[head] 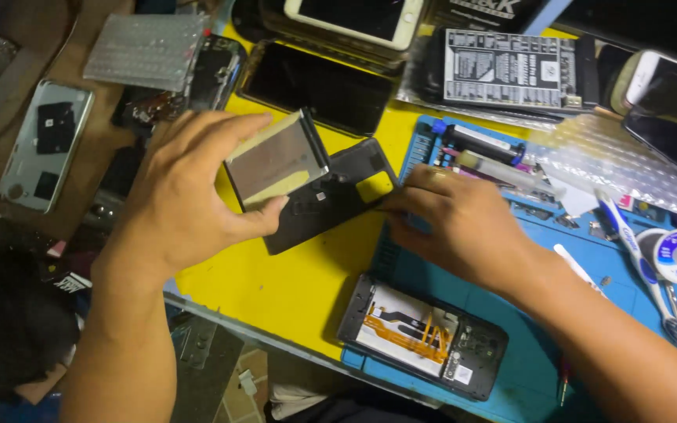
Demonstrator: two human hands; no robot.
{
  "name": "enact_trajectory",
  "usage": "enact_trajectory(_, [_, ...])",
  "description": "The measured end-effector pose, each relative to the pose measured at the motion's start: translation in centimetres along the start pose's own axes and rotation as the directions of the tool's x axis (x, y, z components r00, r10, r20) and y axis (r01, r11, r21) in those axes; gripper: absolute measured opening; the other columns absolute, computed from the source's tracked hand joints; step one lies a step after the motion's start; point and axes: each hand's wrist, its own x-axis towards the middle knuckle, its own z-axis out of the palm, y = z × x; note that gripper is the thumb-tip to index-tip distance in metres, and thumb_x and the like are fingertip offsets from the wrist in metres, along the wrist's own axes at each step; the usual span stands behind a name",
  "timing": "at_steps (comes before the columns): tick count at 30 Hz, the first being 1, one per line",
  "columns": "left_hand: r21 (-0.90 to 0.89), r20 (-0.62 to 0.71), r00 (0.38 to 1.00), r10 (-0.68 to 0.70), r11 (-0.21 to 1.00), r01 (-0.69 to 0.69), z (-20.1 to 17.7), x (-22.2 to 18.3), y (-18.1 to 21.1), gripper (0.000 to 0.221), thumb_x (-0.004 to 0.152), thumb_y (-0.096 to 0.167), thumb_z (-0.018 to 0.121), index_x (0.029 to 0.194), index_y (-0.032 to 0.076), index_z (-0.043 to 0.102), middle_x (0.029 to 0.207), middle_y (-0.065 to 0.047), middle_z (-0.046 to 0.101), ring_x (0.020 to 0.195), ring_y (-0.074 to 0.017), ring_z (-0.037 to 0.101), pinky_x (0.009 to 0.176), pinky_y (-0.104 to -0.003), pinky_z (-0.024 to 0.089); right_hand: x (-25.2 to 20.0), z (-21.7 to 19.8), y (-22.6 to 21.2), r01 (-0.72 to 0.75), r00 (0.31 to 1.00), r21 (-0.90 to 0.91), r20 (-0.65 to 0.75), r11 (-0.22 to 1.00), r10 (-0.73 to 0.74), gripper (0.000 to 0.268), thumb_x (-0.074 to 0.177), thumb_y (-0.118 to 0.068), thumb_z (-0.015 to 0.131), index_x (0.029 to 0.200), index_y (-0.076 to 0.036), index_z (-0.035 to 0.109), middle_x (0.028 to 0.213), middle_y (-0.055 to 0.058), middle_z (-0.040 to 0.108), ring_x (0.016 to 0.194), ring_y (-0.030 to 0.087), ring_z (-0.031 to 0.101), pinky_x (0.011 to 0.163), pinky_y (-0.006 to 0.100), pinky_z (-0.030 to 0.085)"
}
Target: Disassembling a mobile phone by removing the back cover, battery, and internal screws using various tools.
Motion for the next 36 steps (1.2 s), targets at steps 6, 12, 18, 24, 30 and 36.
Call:
enact_trajectory(6, [0.086, 0.095, 0.979, -0.181, 0.981, 0.173, 1.6, -3.4, -0.5, 0.073, 0.071, 0.034, 0.086, 0.135, 0.006, 0.064, 0.120, -0.013, 0.069, 0.108, -0.0312, 0.060, 0.093, -0.047, 0.042, 4.4, 4.2, -0.3, 0.079, 0.992, -0.066, 0.105, 0.995, -0.072, 0.008, 0.095, -0.013, 0.068, 0.097, -0.010, 0.075, 0.092, 0.008, 0.069, 0.078, 0.030, 0.067, 0.057, 0.045, 0.053])
enact_trajectory(12, [0.122, 0.141, 0.952, -0.271, 0.959, 0.255, 3.4, -4.7, -1.0, 0.074, 0.077, 0.044, 0.082, 0.139, 0.008, 0.060, 0.123, -0.013, 0.070, 0.109, -0.0312, 0.062, 0.090, -0.048, 0.043, 2.6, 2.0, -1.3, 0.031, 0.999, -0.014, 0.023, 0.999, -0.031, 0.014, 0.098, -0.009, 0.069, 0.109, -0.002, 0.074, 0.100, 0.014, 0.070, 0.089, 0.034, 0.069, 0.071, 0.046, 0.054])
enact_trajectory(18, [0.196, 0.152, 0.957, -0.248, 0.956, 0.217, 3.0, -5.3, -1.2, 0.075, 0.076, 0.048, 0.088, 0.136, 0.005, 0.073, 0.128, -0.013, 0.068, 0.109, -0.0343, 0.057, 0.087, -0.046, 0.040, -6.9, -5.1, -2.3, -0.301, 0.953, -0.033, -0.038, 0.953, 0.299, 0.012, 0.095, -0.003, 0.076, 0.103, 0.003, 0.071, 0.093, 0.013, 0.067, 0.076, 0.026, 0.064, 0.061, 0.036, 0.049])
enact_trajectory(24, [-0.032, 0.048, 0.990, 0.132, 0.991, -0.131, 5.3, -2.0, 5.2, 0.029, 0.095, 0.022, 0.087, 0.116, 0.003, 0.077, 0.111, -0.010, 0.068, 0.098, -0.0327, 0.062, 0.094, -0.047, 0.047, -17.2, -6.7, -5.4, -0.772, 0.635, -0.064, -0.131, 0.632, 0.761, 0.007, 0.094, -0.010, 0.077, 0.097, -0.005, 0.074, 0.088, 0.004, 0.069, 0.064, 0.014, 0.052, 0.067, 0.026, 0.044])
enact_trajectory(30, [-0.234, 0.464, 0.742, 0.484, 0.875, -0.424, 8.6, -0.2, 14.1, 0.102, 0.059, 0.066, 0.089, 0.137, 0.011, 0.056, 0.134, -0.013, 0.060, 0.117, -0.0306, 0.056, 0.095, -0.044, 0.043, -21.8, -4.2, -6.8, -0.804, 0.592, -0.174, -0.160, 0.568, 0.790, 0.029, 0.094, -0.013, 0.075, 0.121, -0.006, 0.066, 0.107, 0.010, 0.070, 0.089, 0.024, 0.068, 0.079, 0.036, 0.051])
enact_trajectory(36, [-0.161, 0.515, 0.696, 0.500, 0.854, -0.494, 9.2, 0.2, 14.5, 0.088, 0.066, 0.054, 0.082, 0.139, 0.012, 0.056, 0.126, -0.008, 0.061, 0.108, -0.0265, 0.057, 0.086, -0.041, 0.044, -21.1, -5.1, -6.8, -0.695, 0.719, -0.217, -0.216, 0.685, 0.661, 0.018, 0.097, -0.006, 0.079, 0.110, 0.004, 0.072, 0.106, 0.018, 0.064, 0.093, 0.029, 0.067, 0.080, 0.039, 0.055])
